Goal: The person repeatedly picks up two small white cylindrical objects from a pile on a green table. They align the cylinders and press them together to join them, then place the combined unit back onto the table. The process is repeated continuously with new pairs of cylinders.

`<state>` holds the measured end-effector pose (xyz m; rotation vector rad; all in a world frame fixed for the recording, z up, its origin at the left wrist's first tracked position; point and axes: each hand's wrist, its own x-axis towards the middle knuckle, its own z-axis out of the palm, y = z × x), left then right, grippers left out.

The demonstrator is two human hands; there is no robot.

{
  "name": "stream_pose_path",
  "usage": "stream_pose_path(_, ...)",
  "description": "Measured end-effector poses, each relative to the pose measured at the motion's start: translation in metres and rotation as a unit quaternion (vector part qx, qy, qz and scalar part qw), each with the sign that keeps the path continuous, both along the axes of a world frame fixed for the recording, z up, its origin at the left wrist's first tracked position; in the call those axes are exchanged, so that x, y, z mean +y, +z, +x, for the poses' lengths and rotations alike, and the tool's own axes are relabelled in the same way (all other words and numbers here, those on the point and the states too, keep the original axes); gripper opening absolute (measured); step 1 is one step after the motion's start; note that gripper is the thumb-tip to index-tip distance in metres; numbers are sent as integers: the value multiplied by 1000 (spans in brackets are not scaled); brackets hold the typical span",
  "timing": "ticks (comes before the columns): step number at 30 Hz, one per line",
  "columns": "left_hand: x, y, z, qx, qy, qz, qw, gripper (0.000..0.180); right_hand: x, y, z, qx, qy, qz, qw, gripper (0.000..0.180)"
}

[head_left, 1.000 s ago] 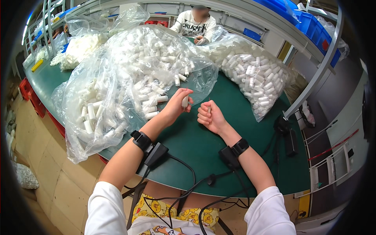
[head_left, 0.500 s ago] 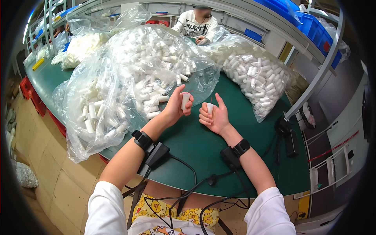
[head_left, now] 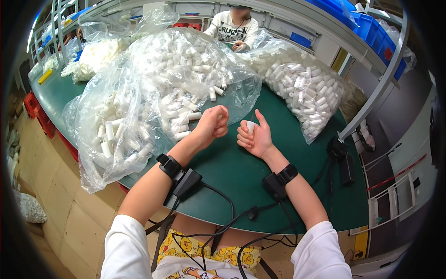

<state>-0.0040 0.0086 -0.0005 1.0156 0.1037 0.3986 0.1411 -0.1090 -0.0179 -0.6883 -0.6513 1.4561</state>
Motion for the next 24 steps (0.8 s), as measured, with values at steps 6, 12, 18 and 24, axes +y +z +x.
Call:
stream_pose_path(6, 4, -4, 3, -52, -6, -68, 996, 21, 1, -1, 0, 5, 2, 1, 1000, 61)
stream_pose_path(12, 5, -5, 3, -53, -51, -72, 995, 24, 0, 3, -5, 42, -9, 3, 999, 52)
stream_pose_path(18, -1, -3, 5, -59, -34, -40, 997, 29, 5, -12, -1, -13, -45, 28, 999, 15)
stream_pose_path(24, 4, -6, 4, -73, -61, -40, 995, 31, 4, -12, -3, -82, -61, 24, 995, 17)
